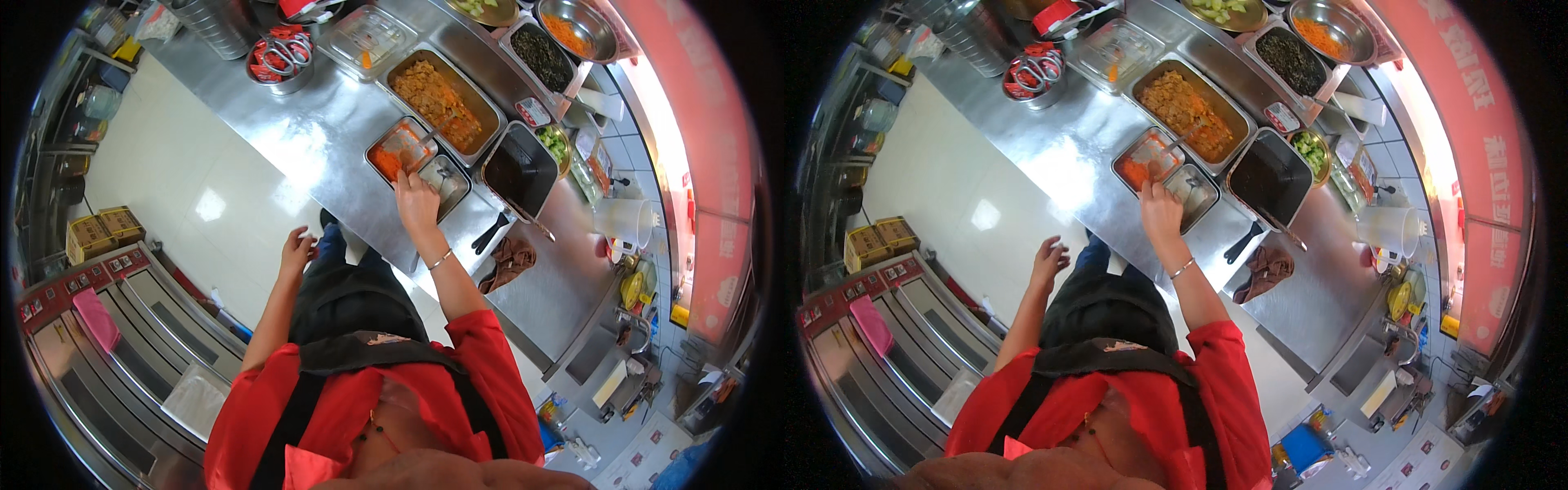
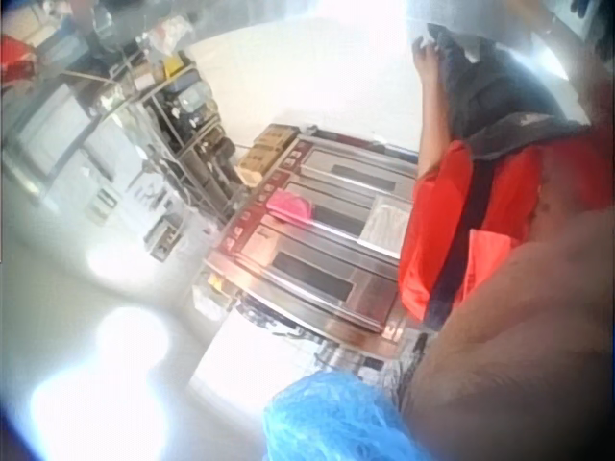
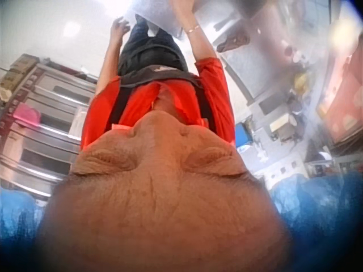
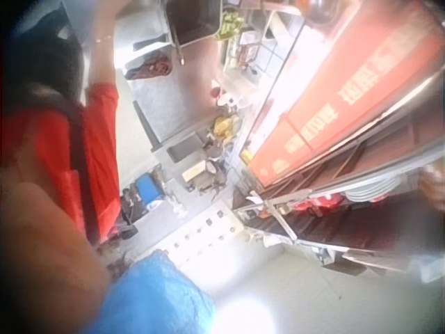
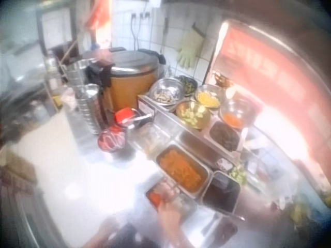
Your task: The person assembles a mixed vegetable bowl by scooping various ingredients from metal containers into a white bowl. They add shredded carrots, corn, mushrooms, and other vegetables, then place the bowl into a microwave. The person retrieves additional ingredients from a refrigerator and continues arranging items on the counter.
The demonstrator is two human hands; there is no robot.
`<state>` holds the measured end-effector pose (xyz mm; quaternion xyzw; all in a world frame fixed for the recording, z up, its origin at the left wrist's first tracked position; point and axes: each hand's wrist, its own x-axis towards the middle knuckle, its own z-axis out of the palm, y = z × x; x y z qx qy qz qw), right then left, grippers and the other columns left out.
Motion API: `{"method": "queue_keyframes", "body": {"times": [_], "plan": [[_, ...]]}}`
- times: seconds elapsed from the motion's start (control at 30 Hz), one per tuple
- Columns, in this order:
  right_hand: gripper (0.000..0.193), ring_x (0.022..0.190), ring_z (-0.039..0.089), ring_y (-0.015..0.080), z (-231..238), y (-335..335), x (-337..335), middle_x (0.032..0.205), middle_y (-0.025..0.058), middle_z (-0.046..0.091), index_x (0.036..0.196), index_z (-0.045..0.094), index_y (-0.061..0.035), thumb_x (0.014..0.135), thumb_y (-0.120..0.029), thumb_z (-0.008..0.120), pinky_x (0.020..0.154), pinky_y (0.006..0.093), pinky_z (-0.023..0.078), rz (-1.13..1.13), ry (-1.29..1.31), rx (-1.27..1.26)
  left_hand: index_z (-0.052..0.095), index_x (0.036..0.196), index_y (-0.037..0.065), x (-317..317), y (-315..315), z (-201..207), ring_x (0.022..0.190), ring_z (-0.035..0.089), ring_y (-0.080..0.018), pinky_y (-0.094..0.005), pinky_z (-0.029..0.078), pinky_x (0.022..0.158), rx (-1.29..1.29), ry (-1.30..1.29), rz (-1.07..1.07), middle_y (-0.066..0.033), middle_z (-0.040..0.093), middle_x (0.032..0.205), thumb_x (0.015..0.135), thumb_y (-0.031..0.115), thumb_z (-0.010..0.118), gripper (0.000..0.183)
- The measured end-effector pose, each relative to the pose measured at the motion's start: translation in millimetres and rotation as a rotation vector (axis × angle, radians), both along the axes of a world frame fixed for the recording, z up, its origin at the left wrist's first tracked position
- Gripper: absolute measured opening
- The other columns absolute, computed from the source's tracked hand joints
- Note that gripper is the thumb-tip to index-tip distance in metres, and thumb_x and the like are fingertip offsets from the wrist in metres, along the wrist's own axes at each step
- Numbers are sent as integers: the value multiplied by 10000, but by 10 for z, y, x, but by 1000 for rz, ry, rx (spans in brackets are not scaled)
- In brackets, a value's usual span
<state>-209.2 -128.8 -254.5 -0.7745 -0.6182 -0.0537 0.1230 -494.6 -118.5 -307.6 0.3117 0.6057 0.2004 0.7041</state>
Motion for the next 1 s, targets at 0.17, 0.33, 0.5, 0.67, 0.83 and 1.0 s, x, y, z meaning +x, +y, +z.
{"method": "queue_keyframes", "body": {"times": [0.17, 0.33, 0.5, 0.67, 0.83, 1.0], "plan": [[387, 663, 581, 233, 238, -111, -182, 759, 72, 547, 990, 606, -52, 692, -281, 698, 569, 340, 467, 42, 39, -60, 433, 1223, 47, -760, -355, -121, 715, 565, -141, -271, 500, 627, -80, -20, 128, -92, 579, 916, 878, 147, 510, 367], [396, 658, 568, 260, 685, -42, -959, 766, 93, 532, 1037, 582, -61, 723, -285, 674, 537, 353, 449, 188, 155, -18, 472, 1179, 44, -1624, -231, -14, 702, 562, -133, -257, 491, 614, -64, 1, 214, -77, 579, 897, 898, 157, 488, 303], [132, 692, 566, 285, 457, 648, -2760, 791, 92, 528, 878, 575, -83, 768, -142, 619, 581, 376, 457, 642, 516, -107, 582, 983, 29, -2870, 1, -61, 601, 531, -101, -232, 449, 534, -38, 23, 327, -28, 555, 698, 915, 179, 479, 195], [111, 641, 554, 293, 425, 1546, -4215, 706, 90, 514, 740, 551, -69, 768, -139, 633, 542, 378, 447, 883, 613, -76, 628, 889, 36, -3821, 794, 262, 484, 465, -98, -249, 449, 456, 121, 107, 210, -18, 498, 602, 916, 228, 456, 260], [177, 607, 545, 274, 325, 2546, -5057, 736, 83, 523, 723, 543, -62, 729, -172, 682, 533, 362, 444, 939, 551, -153, 611, 681, 23, -4744, 1652, 268, 483, 487, -97, -237, 459, 491, 113, 102, 324, -21, 498, 539, 880, 351, 535, 390], [195, 637, 562, 267, -26, 3967, -5699, 883, 84, 536, 834, 555, -55, 732, -165, 681, 561, 367, 460, 990, 446, -105, 636, 872, 18, -5809, 2626, -85, 589, 553, -121, -264, 459, 562, 248, 248, 400, -54, 596, 677, 857, 355, 569, 344]]}}
